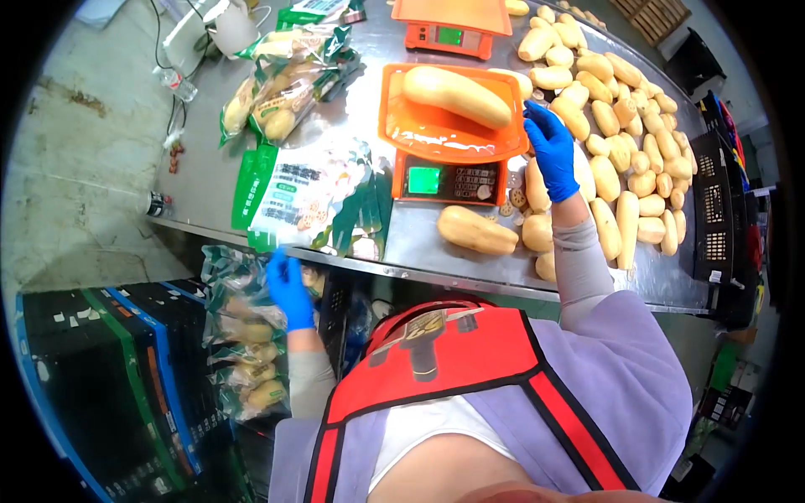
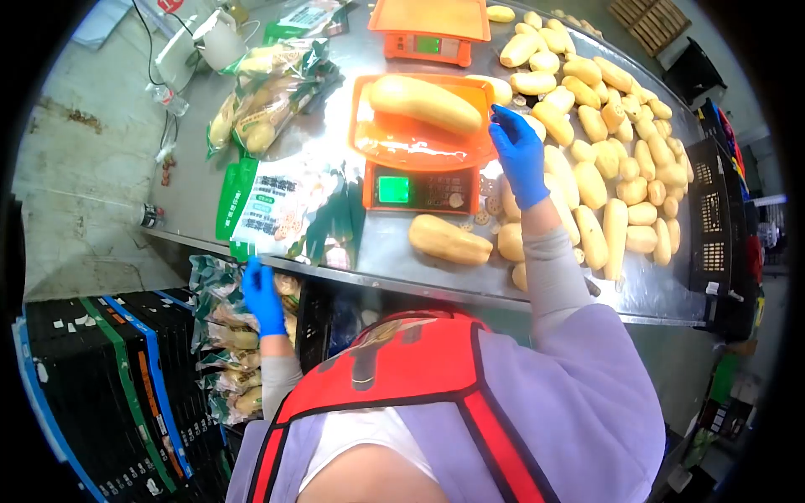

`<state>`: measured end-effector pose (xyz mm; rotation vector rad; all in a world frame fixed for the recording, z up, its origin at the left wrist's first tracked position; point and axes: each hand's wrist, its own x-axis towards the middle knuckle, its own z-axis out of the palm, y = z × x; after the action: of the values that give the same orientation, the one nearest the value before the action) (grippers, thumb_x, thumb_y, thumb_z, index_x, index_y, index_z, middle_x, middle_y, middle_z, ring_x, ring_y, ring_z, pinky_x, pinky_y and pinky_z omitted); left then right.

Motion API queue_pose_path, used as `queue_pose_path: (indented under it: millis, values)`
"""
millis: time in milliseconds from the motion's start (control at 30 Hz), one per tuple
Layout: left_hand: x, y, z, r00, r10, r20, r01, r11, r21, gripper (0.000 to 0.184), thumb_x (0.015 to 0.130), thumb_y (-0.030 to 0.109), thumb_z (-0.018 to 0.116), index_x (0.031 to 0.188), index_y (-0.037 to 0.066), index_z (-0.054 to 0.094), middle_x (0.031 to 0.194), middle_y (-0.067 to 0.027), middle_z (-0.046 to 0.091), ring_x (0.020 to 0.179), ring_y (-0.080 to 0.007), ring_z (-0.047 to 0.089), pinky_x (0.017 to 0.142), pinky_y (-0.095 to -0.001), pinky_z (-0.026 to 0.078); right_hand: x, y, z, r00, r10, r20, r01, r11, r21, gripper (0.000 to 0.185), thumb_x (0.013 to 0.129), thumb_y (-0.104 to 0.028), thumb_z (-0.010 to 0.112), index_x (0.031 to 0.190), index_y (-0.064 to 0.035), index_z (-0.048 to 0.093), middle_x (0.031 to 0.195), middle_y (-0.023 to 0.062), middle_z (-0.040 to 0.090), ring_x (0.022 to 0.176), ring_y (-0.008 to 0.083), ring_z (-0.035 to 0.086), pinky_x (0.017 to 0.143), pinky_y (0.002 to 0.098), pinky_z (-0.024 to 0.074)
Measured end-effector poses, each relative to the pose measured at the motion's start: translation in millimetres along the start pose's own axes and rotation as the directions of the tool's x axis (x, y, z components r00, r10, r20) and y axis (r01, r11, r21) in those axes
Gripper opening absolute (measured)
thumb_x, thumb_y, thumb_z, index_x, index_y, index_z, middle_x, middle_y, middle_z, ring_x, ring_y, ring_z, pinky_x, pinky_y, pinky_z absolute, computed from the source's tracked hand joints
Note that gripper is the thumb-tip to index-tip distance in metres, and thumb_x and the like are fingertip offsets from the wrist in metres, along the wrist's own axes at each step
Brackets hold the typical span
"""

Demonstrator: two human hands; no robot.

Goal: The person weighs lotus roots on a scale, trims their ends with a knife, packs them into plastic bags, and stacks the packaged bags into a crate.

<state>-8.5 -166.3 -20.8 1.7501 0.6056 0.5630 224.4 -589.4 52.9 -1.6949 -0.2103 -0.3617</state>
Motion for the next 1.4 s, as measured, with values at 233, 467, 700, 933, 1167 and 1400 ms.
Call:
queue_pose_path:
  millis: [233, 467, 700, 933, 1167, 1400]
  values:
    - [21, 11, 108, 0.921, 0.353, 0.167, -0.388, 0.875, 0.290, 0.029, 0.077, 0.007, 0.064, 0.104, 0.000, 0.059, 0.107, -0.0141, 0.058, 0.104, -0.0248, 0.053, 0.092, -0.0343, 0.041, 44, 7, 14, 0.944, -0.060, 0.326, 0.195, 0.895, -0.401, 0.056, 0.076, -0.031, 0.067, 0.124, -0.0112, 0.050, 0.117, 0.0125, 0.054, 0.109, 0.0260, 0.050, 0.093, 0.0340, 0.0384]
    - [27, 4, 111, 0.908, 0.314, 0.278, -0.420, 0.658, 0.625, 0.035, 0.067, 0.020, 0.073, 0.097, 0.006, 0.064, 0.108, -0.0162, 0.058, 0.099, -0.0324, 0.054, 0.087, -0.0389, 0.043, 64, 18, 36, 0.831, -0.027, 0.556, 0.309, 0.853, -0.420, 0.081, 0.069, -0.032, 0.071, 0.137, -0.0132, 0.033, 0.122, 0.0190, 0.051, 0.113, 0.0291, 0.050, 0.094, 0.0359, 0.0389]
    - [36, -3, 104, 0.882, 0.387, 0.268, -0.471, 0.710, 0.524, 0.013, 0.074, 0.015, 0.066, 0.079, 0.003, 0.066, 0.096, -0.0169, 0.063, 0.091, -0.0325, 0.058, 0.082, -0.0390, 0.045, 32, -19, 51, 0.653, 0.377, 0.658, -0.648, 0.727, 0.227, 0.057, 0.083, -0.029, 0.060, 0.128, -0.0005, 0.039, 0.118, 0.0136, 0.054, 0.102, 0.0273, 0.056, 0.087, 0.0347, 0.0458]
    - [52, -15, 93, 0.956, 0.065, 0.285, -0.178, 0.903, 0.392, 0.015, 0.076, 0.014, 0.063, 0.077, -0.001, 0.066, 0.102, -0.0187, 0.062, 0.096, -0.0286, 0.059, 0.086, -0.0331, 0.043, -22, -56, 98, 0.305, 0.237, 0.922, -0.936, -0.101, 0.336, 0.056, 0.087, -0.043, 0.050, 0.131, -0.0101, 0.038, 0.125, 0.0100, 0.050, 0.110, 0.0288, 0.051, 0.092, 0.0412, 0.0442]
    - [62, -11, 84, 0.908, -0.265, 0.324, 0.282, 0.959, -0.006, 0.019, 0.076, 0.008, 0.062, 0.090, -0.005, 0.064, 0.105, -0.0142, 0.062, 0.097, -0.0190, 0.058, 0.087, -0.0281, 0.042, -32, -67, 130, 0.272, 0.273, 0.923, -0.928, -0.181, 0.327, 0.054, 0.089, -0.043, 0.048, 0.132, -0.0121, 0.037, 0.128, 0.0107, 0.046, 0.115, 0.0296, 0.047, 0.095, 0.0421, 0.0420]
    - [60, -7, 83, 0.897, -0.220, 0.383, 0.182, 0.974, 0.133, 0.031, 0.078, 0.012, 0.062, 0.103, -0.004, 0.062, 0.112, -0.0130, 0.060, 0.101, -0.0175, 0.055, 0.090, -0.0271, 0.040, -43, -65, 146, 0.269, 0.287, 0.919, -0.935, -0.153, 0.321, 0.062, 0.086, -0.047, 0.050, 0.134, -0.0107, 0.035, 0.129, 0.0126, 0.046, 0.115, 0.0346, 0.047, 0.092, 0.0427, 0.0441]
